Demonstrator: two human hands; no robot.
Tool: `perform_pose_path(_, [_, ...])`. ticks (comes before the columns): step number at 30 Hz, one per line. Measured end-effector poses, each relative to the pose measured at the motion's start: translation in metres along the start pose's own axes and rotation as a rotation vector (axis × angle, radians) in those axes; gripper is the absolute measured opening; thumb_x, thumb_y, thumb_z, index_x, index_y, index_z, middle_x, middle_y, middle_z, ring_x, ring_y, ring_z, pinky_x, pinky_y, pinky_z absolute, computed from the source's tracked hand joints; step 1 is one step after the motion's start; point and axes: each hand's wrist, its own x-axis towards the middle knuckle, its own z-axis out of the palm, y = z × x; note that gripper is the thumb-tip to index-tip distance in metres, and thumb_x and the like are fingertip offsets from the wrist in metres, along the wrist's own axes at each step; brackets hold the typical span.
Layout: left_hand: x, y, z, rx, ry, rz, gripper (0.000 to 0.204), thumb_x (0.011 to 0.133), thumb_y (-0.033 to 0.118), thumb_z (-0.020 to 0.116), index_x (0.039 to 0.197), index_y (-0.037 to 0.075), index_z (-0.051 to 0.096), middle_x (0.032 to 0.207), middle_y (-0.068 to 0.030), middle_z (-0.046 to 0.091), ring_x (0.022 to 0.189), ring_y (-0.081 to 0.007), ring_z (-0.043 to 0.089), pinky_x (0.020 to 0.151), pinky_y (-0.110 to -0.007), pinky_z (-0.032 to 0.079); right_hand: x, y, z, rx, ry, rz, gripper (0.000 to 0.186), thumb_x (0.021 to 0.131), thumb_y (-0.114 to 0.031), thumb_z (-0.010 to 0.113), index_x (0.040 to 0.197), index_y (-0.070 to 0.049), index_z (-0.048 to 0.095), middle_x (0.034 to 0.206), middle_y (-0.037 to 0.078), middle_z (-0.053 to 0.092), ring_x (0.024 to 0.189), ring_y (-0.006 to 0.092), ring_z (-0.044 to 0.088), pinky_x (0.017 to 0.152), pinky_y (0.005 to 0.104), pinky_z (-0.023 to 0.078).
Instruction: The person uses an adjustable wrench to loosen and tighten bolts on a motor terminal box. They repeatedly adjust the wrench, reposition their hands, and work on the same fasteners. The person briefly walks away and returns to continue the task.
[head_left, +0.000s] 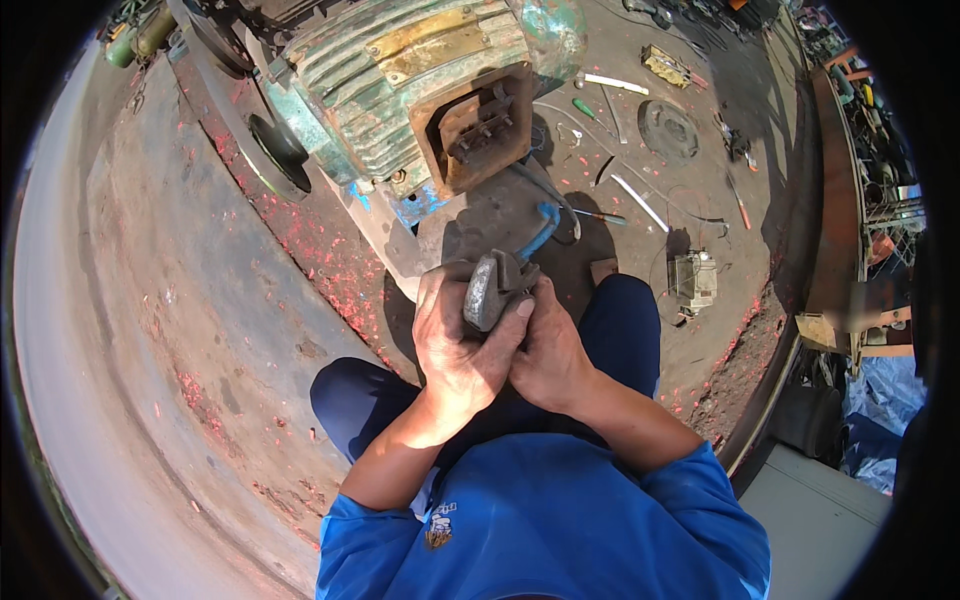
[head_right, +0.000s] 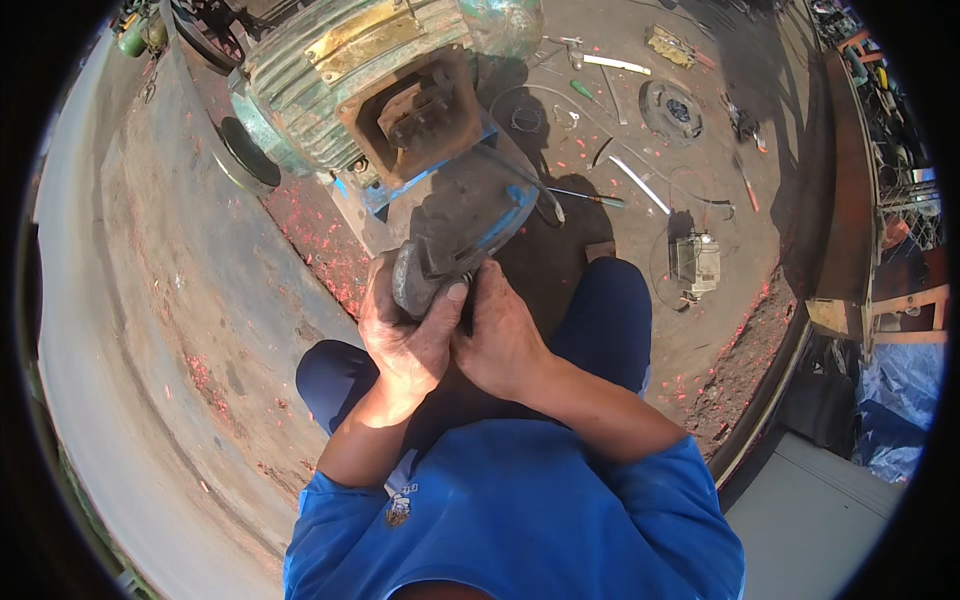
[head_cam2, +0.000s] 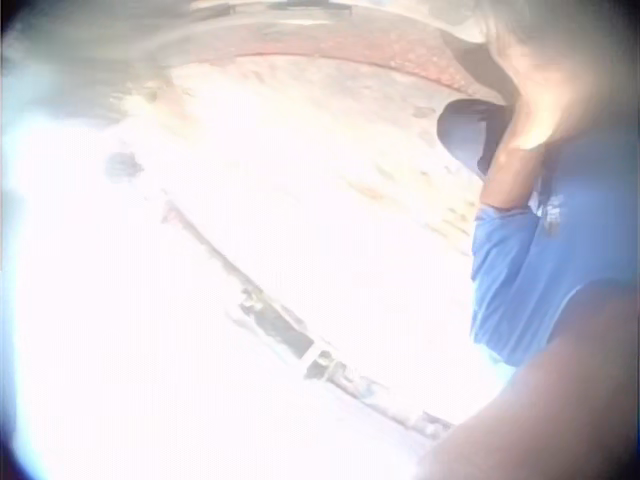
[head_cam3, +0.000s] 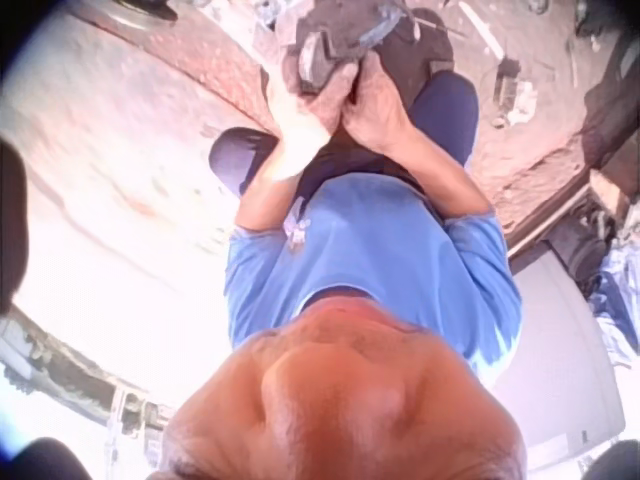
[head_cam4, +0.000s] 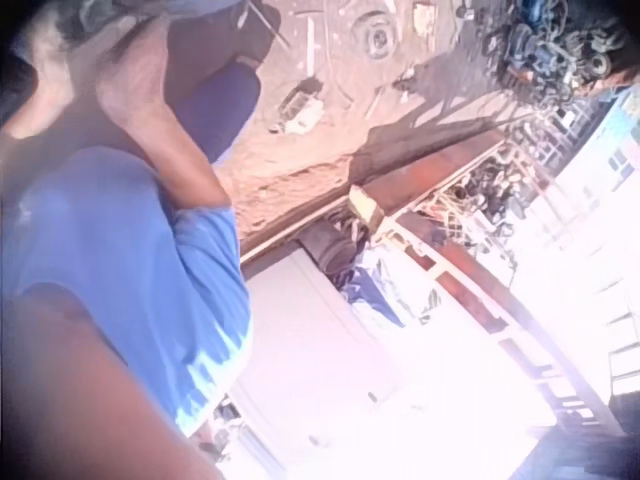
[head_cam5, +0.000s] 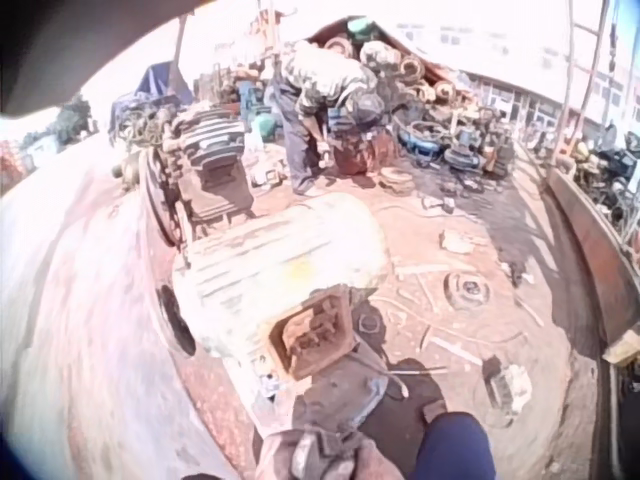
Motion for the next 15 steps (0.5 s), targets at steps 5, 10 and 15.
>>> perform_pose_path(5, [0.041, -0.007, 0.016, -0.134, -0.267, 0.170, 0.058, 0.079, 0.045, 0.080, 0.111, -0.001, 0.063, 0.110, -0.0190, 0.059, 0.099, -0.0385, 0.059, 0.085, -0.044, 0.049, 0.007, 0.002, -0.050, -0.271, 0.299, -0.215, 0.069, 0.088, -0.013, 0.073, 0.143, 0.006, 0.038, 0.121, 0.022, 0.059, 0.107, 0.0358, 0.064, 0.088, 0.0397, 0.053])
perform_pose_path(10, [0.061, -0.017, 0.035, -1.107, -0.149, -0.479, 0.040, 0.106, 0.032, 0.048, 0.116, -0.003, 0.063, 0.110, -0.0104, 0.067, 0.100, -0.0172, 0.064, 0.089, -0.033, 0.051, 0.031, -0.028, -0.072, 0.286, -0.084, 0.258, 0.037, 0.098, -0.030, 0.066, 0.120, -0.001, 0.060, 0.084, 0.007, 0.071, 0.066, 0.0145, 0.065, 0.060, 0.0287, 0.053])
perform_pose_path(15, [0.065, -0.037, 0.035, -1.250, -0.066, -0.626, 0.032, 0.103, 0.026, 0.055, 0.114, -0.002, 0.064, 0.098, -0.0098, 0.070, 0.081, -0.0151, 0.066, 0.074, -0.028, 0.054, 0.062, -0.043, -0.060, 0.507, 0.048, 0.504, 0.026, 0.101, -0.027, 0.061, 0.112, -0.004, 0.060, 0.081, 0.010, 0.070, 0.053, 0.0140, 0.062, 0.044, 0.0255, 0.048])
